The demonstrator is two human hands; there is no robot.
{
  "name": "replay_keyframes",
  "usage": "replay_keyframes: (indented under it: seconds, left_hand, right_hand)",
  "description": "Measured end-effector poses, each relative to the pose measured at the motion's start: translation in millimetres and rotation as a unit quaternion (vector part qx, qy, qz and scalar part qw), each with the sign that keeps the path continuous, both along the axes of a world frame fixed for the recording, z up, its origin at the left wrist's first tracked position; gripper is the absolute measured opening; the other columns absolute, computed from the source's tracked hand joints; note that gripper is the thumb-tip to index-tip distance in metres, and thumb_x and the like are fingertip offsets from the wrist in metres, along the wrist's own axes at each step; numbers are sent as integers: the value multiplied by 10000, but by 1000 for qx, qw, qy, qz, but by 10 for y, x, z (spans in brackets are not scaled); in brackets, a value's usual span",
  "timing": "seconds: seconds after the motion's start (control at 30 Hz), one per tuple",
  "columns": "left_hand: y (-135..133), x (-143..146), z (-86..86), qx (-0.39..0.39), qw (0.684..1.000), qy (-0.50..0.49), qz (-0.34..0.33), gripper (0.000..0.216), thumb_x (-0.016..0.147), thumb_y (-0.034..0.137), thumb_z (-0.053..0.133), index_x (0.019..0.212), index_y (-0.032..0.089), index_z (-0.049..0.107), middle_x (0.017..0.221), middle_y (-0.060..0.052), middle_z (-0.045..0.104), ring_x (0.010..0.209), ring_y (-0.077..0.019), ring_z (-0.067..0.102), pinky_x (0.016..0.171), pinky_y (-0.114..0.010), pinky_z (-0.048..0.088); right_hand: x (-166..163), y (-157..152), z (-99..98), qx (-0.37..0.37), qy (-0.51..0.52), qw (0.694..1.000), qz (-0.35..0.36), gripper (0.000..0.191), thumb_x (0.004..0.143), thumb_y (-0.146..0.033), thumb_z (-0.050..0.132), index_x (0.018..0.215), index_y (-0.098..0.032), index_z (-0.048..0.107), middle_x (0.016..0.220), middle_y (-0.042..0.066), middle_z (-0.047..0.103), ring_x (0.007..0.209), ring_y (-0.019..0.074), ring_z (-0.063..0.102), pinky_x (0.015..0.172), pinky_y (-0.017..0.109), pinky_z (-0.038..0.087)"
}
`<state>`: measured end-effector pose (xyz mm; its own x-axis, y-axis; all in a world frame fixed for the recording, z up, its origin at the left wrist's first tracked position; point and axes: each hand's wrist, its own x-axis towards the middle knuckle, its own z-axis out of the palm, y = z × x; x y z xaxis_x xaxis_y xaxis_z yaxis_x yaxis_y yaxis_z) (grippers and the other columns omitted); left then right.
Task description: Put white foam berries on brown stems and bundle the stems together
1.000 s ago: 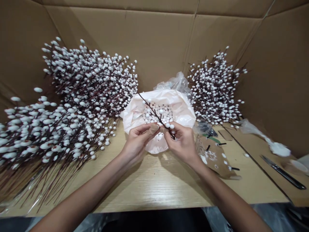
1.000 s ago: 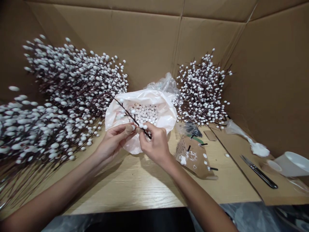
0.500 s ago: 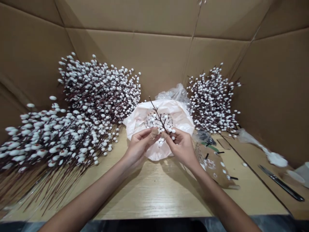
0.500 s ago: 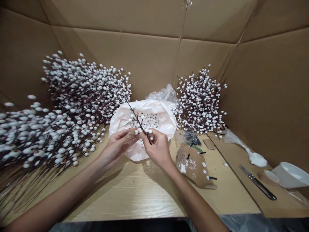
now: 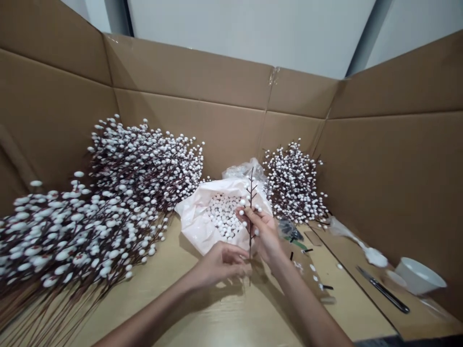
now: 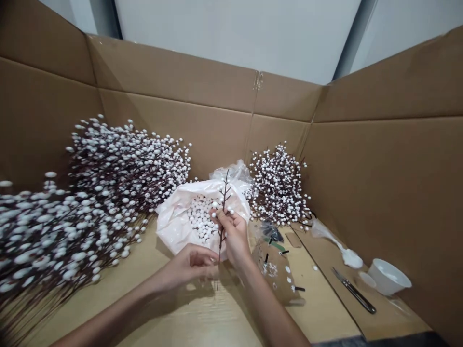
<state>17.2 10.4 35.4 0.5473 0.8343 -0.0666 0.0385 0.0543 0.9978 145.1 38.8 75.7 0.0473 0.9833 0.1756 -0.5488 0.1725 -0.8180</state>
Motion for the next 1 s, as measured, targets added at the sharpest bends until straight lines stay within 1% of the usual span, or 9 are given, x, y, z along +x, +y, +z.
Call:
replay_keyframes:
  seconds: [0.17,0.33,0.4,0.5,0.6,0.7,0.83,0.93,1.0]
  left_hand:
    - [-42,79,-32,62,996,1,61,320,557,381,763,681,109,650,594,-23,619,521,-117,535,527,-230,401]
    - [-71,85,11,86,991,-46,93,368,576,467,736,582,130,587,542,-9,568,534,-134,528,553,-244,400]
    - [-74,76,37,94,989,-49,99,391,605,501,707,607,126,596,542,-18,577,520,-136,526,542,-245,396]
    - [-70,67,38,86,989,-56,110,393,616,497,703,651,116,614,568,-30,601,530,-138,535,555,-246,403]
    - [-70,74,-11,75,989,-60,109,390,611,484,714,682,113,620,575,-24,593,542,-140,536,568,-250,409]
    - [-86,89,-50,73,992,-54,87,378,635,484,699,678,117,620,561,-14,575,545,-137,529,567,-247,401]
    - [-111,100,-46,72,993,-44,78,365,646,473,694,664,117,618,561,-12,560,551,-138,523,567,-244,398]
    - [-117,99,-59,87,993,-32,69,333,695,450,656,676,119,617,591,-16,559,582,-147,529,583,-250,404]
    - [-117,100,-87,102,993,-21,61,307,737,427,616,681,125,614,603,-12,548,599,-149,526,589,-249,405]
  right_hand:
    - [-141,-23,-76,18,-52,997,-60,260,614,-351,758,740,-162,633,801,46,704,839,188,657,855,313,485]
    - [-127,-75,-65,27,-162,985,-54,324,624,-373,743,820,-182,569,824,32,665,870,196,627,809,302,469]
    - [-55,-72,-21,4,-177,984,-37,374,607,-396,750,860,-210,548,880,30,662,927,203,617,822,311,463]
    - [86,-20,102,-25,-146,989,1,433,589,-490,731,912,-241,585,1030,55,656,1009,212,597,875,338,445]
    - [184,47,253,1,-131,991,9,416,610,-538,694,902,-243,657,1093,61,649,1021,207,588,908,344,427]
    - [193,68,358,49,-152,987,-2,314,648,-469,692,839,-221,700,1026,68,678,993,210,593,908,355,421]
    - [120,32,396,103,-151,983,-2,198,658,-383,702,734,-200,706,834,52,694,877,208,621,857,376,457]
    - [73,-2,395,105,-117,988,1,165,624,-357,723,671,-201,699,731,27,668,792,188,625,826,371,485]
    - [55,-21,394,95,-100,990,0,131,618,-328,722,655,-205,697,716,19,657,749,166,619,807,348,495]
